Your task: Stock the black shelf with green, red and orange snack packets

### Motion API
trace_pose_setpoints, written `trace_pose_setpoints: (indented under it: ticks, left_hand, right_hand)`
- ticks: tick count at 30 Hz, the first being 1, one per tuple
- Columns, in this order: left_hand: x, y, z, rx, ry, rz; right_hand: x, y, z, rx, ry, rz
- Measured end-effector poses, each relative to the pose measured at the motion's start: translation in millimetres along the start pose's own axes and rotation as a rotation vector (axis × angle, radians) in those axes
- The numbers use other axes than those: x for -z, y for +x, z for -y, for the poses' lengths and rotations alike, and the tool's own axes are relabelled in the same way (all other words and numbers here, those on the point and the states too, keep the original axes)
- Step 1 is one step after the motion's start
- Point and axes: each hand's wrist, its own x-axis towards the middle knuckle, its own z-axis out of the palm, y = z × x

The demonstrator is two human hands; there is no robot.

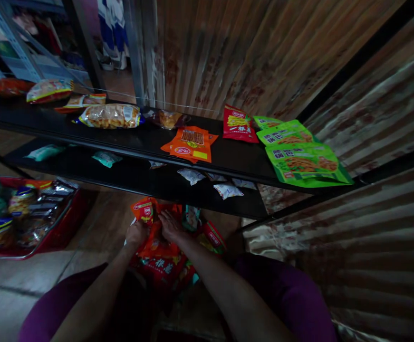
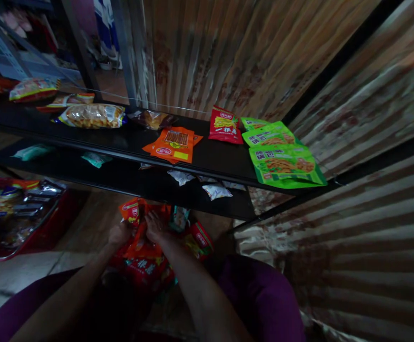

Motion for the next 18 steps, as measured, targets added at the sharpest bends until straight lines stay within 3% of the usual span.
trace_pose_setpoints:
  ticks: [5,14,18]
  left_hand:
    - [1.4,8,6,0.032,-0.019,-0.001]
    - [16.2,2,-1,0.003,-0.067,-0.027]
    - [18.9,0,-6,-0.054,-0.071,-0.065]
  right_hand:
    - [-15,16,5,-0.015,-0.089,0.180]
    - [-17,-1,6,0.022,-0.184,0.126]
    - [-17,-3,10,-0.024,-0.237,0.169]
